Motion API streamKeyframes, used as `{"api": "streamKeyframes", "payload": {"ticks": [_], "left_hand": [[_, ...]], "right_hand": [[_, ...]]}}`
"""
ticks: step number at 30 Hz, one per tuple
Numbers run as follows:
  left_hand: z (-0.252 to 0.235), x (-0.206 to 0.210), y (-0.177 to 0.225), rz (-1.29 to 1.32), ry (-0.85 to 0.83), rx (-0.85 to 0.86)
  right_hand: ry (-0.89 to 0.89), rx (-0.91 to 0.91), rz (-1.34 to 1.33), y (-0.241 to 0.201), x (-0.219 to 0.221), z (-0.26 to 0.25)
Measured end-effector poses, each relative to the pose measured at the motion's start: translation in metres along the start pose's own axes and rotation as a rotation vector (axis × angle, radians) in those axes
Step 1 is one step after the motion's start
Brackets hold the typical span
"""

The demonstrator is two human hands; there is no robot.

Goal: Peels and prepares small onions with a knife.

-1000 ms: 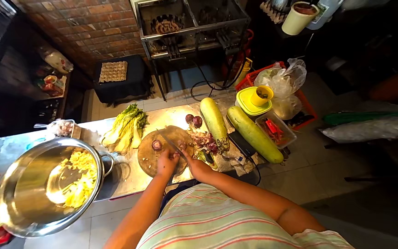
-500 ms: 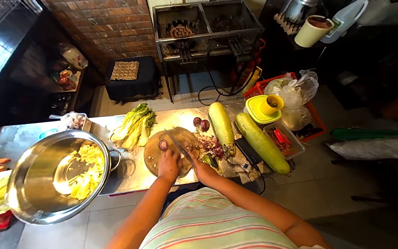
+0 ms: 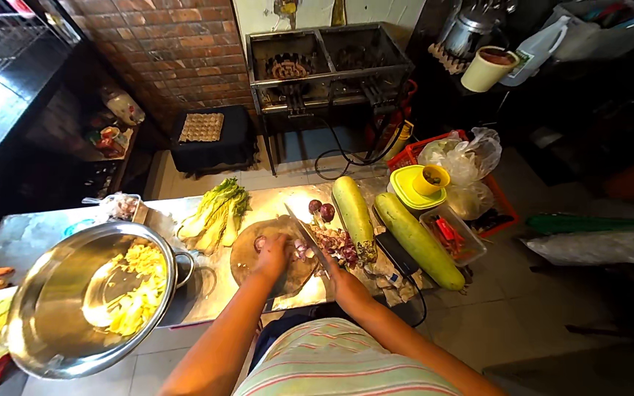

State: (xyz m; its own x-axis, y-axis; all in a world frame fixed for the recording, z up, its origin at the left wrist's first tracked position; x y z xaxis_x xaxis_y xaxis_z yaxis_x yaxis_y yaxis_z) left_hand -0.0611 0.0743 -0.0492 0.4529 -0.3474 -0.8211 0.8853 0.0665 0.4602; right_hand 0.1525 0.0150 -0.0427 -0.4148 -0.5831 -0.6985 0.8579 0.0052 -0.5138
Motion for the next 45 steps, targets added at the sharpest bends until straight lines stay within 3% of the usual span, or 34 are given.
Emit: {"api": "streamKeyframes", "payload": {"ticks": [7, 18, 28, 35, 39, 45], "left_hand": [[-0.018, 0.025, 0.006, 0.098, -0.087, -0.041], [0.002, 0.026, -0.003, 0.091, 0.137, 0.022], [0.007, 0.019, -0.003, 0.074, 0.126, -0.020], [-0.018, 0.013, 0.051, 0.161, 0.038, -0.033], [-0.035, 0.031, 0.086, 0.228, -0.040, -0.034], [-0.037, 0.046, 0.108, 0.158, -0.165, -0.038]], "right_hand": [[-0.013, 0.063, 0.005, 0.007, -0.004, 0.008], [-0.041, 0.026, 0.042, 0.002, 0.001, 0.008], [-0.023, 0.035, 0.023, 0.001, -0.006, 0.008], [0.174, 0.151, 0.001, 0.019, -0.036, 0.009], [0.161, 0.259, 0.054, 0.030, -0.046, 0.007], [0.215, 0.236, -0.059, 0.040, -0.043, 0.007]]}}
Point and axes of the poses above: each hand's wrist, its own z-axis away from the middle knuckle, its own x-axis out of the palm, y = z × x, the point moved 2 cm from there along -z, towards the middle knuckle, and after that the axes turned 4 degrees about -z, right-handed, at the moved point
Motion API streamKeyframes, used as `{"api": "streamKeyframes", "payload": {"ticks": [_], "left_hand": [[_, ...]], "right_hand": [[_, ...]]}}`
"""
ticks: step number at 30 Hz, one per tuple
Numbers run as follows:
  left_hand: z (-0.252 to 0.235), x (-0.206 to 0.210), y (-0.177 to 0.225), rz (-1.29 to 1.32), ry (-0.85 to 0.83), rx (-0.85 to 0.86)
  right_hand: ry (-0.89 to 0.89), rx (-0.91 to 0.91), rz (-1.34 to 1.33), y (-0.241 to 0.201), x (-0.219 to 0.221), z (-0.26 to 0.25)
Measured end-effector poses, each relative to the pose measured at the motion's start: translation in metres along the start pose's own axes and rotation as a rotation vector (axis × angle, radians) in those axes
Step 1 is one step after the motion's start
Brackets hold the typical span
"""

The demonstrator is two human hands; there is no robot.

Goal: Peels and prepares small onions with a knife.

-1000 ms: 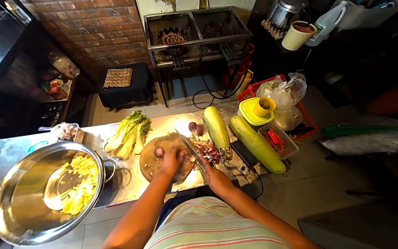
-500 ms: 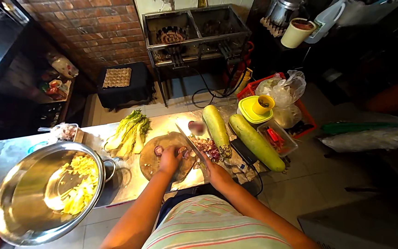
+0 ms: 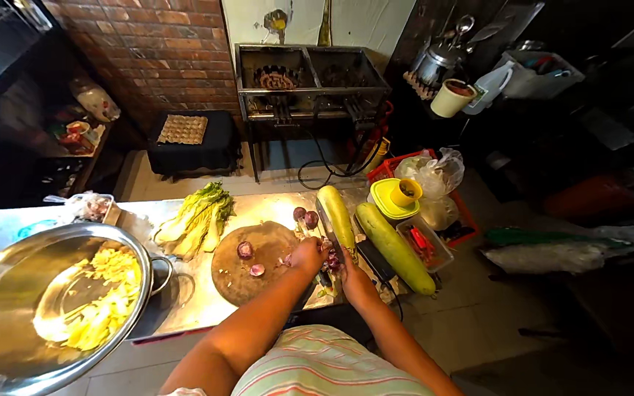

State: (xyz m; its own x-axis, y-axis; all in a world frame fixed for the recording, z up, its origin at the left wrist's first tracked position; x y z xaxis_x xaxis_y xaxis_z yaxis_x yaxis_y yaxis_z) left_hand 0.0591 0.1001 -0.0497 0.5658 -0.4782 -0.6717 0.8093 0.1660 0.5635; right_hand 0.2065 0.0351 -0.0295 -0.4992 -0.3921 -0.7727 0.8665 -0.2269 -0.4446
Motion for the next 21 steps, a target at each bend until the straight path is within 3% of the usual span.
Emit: {"api": "streamKeyframes", "payload": {"ticks": [5, 8, 15, 18, 21], "left_hand": [[0.001, -0.001, -0.015, 0.032, 0.006, 0.123], [0.023, -0.032, -0.040, -0.004, 0.145, 0.119], [0.070, -0.082, -0.139, -0.167, 0.403, -0.098], [0.069, -0.088, -0.161, -0.071, 0.394, -0.202], [0.060, -0.083, -0.167, -0.010, 0.335, -0.250]], "right_hand": [[0.029, -0.035, -0.033, -0.004, -0.007, 0.009], [0.039, -0.112, -0.021, -0.008, -0.006, 0.014], [-0.318, -0.345, -0.014, -0.006, 0.049, 0.017], [-0.401, -0.359, -0.012, 0.003, 0.077, 0.011], [-0.359, -0.298, -0.011, 0.004, 0.078, 0.012]]}}
Point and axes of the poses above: each hand's wrist, its own z-axis away from the middle knuckle, its own x-axis out of the palm, y = z × x, the point moved 2 cm from there along -z, towards the middle knuckle, and after that the axes turned 4 degrees about -z, right-handed, at the moved point
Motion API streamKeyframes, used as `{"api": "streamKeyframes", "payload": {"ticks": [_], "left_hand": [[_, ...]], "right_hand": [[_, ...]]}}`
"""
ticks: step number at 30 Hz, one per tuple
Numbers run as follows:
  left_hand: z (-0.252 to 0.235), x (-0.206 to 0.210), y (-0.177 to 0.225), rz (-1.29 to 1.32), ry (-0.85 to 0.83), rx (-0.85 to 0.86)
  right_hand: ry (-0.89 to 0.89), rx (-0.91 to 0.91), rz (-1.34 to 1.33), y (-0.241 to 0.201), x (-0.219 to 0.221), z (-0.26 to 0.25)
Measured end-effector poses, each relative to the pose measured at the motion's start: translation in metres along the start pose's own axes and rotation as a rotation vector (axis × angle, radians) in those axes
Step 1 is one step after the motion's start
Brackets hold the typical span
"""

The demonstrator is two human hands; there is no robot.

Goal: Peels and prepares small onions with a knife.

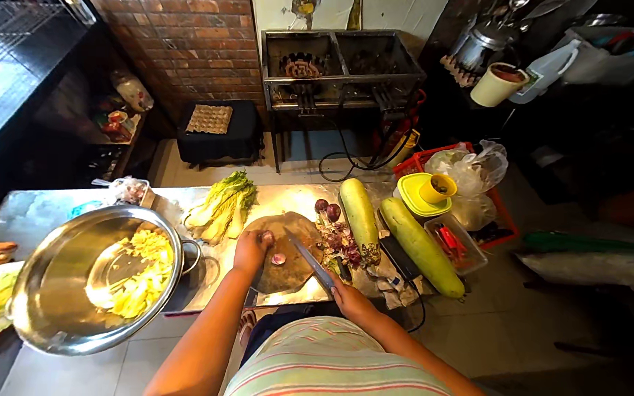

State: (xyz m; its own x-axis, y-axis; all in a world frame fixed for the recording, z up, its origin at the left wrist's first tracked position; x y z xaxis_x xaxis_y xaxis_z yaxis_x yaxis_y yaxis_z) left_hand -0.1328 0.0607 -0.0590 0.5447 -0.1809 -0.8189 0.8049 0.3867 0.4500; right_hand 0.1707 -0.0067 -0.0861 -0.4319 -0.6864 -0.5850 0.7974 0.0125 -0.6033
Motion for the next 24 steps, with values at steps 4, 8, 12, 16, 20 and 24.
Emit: {"api": "streamKeyframes", "payload": {"ticks": [4, 8, 12, 16, 20, 24], "left_hand": [[-0.003, 0.011, 0.005, -0.064, -0.018, -0.013], [-0.004, 0.011, 0.011, -0.149, -0.058, 0.018], [-0.005, 0.007, 0.008, 0.159, -0.077, 0.034], [0.018, 0.002, 0.026, 1.251, -0.383, 0.034], [0.034, -0.005, 0.034, 1.485, -0.618, 0.325], [0.033, -0.005, 0.035, 1.437, -0.610, 0.382]], "right_hand": [[0.147, 0.187, 0.030, -0.006, -0.017, 0.011], [0.275, 0.348, 0.116, -0.011, -0.038, 0.026], [0.347, 0.346, 0.072, -0.016, -0.052, 0.039], [0.393, 0.174, -0.019, -0.018, -0.056, 0.044], [0.406, 0.007, -0.050, -0.023, -0.052, 0.044], [0.375, -0.046, 0.006, -0.032, -0.054, 0.043]]}}
Point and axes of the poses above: each hand's wrist, its own z-axis away from the middle knuckle, its own x-axis out of the palm, y = z × x, the point moved 2 cm from there along -z, towards the middle knuckle, and after that the axes turned 4 degrees about -z, right-handed, at the moved point
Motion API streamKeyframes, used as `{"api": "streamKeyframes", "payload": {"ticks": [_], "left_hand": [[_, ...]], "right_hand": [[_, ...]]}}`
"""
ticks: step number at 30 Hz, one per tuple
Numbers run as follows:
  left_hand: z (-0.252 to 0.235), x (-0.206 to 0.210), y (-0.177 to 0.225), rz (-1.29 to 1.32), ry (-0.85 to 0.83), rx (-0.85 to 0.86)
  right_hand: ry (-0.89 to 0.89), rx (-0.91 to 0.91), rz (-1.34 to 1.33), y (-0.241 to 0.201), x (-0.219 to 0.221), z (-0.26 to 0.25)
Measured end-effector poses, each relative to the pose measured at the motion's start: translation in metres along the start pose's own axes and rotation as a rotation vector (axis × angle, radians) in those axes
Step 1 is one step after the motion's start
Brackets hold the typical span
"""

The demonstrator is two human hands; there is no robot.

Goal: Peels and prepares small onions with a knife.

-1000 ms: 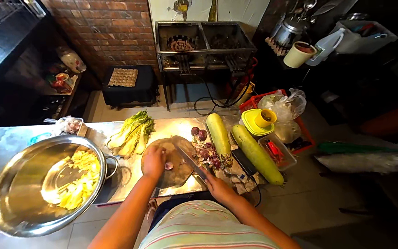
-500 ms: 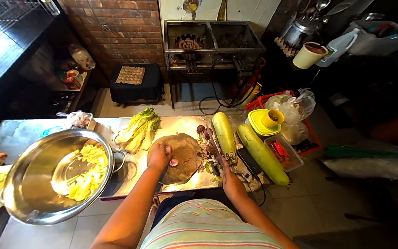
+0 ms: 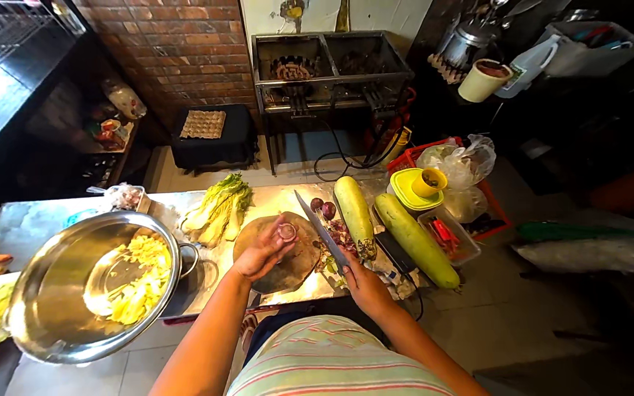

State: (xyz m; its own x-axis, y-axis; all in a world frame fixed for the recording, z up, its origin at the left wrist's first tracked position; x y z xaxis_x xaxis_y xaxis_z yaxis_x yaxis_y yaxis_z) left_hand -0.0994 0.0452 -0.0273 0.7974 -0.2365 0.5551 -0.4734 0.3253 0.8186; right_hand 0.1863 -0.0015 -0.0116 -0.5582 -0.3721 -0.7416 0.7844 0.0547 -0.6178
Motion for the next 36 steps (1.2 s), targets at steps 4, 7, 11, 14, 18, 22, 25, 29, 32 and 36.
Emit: {"api": "streamKeyframes", "payload": {"ticks": [4, 7, 11, 14, 18, 22, 25, 29, 32, 36], "left_hand": [[-0.002, -0.003, -0.003, -0.012, 0.082, 0.041], [-0.007, -0.010, -0.007, -0.023, 0.165, 0.054], [-0.009, -0.014, -0.005, -0.081, 0.224, 0.053], [-0.011, -0.021, -0.003, -0.676, 0.300, -0.009], [-0.017, -0.021, -0.005, -1.566, 0.290, -0.280], [-0.025, -0.007, -0.004, -1.768, 0.258, -0.664], [-0.049, 0.014, 0.009, -1.783, 0.312, -0.538], [-0.116, 0.047, 0.007, -1.773, 0.187, -0.257], [-0.168, 0.053, -0.016, -1.831, 0.035, -0.190], [-0.211, 0.054, -0.045, -1.945, -0.096, -0.252]], "right_hand": [[-0.029, -0.012, 0.045, -0.005, 0.001, -0.002], [-0.044, -0.030, 0.093, -0.002, 0.004, -0.001], [-0.067, -0.030, 0.113, -0.001, 0.006, 0.004], [-0.081, -0.001, 0.120, 0.002, 0.006, 0.005], [-0.076, 0.045, 0.119, 0.008, 0.002, 0.005], [-0.080, 0.090, 0.122, 0.013, 0.000, 0.004], [-0.054, 0.138, 0.053, 0.019, -0.003, 0.002], [0.082, 0.150, -0.111, 0.029, -0.009, 0.001], [0.159, 0.160, -0.178, 0.037, -0.018, 0.005], [0.255, 0.165, -0.229, 0.051, -0.031, 0.015]]}}
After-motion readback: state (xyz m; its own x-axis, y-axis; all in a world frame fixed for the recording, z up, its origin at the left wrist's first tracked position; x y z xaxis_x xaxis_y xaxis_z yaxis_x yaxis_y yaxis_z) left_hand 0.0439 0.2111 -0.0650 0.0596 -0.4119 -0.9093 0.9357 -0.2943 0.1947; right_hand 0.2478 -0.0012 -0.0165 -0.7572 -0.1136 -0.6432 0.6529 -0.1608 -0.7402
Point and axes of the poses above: each hand's wrist, its own z-axis away from the middle knuckle, its own x-axis out of the palm, y = z × x, the point moved 2 cm from there along -z, towards the middle knuckle, and after that the axes turned 4 degrees about -z, right-handed, at the moved point
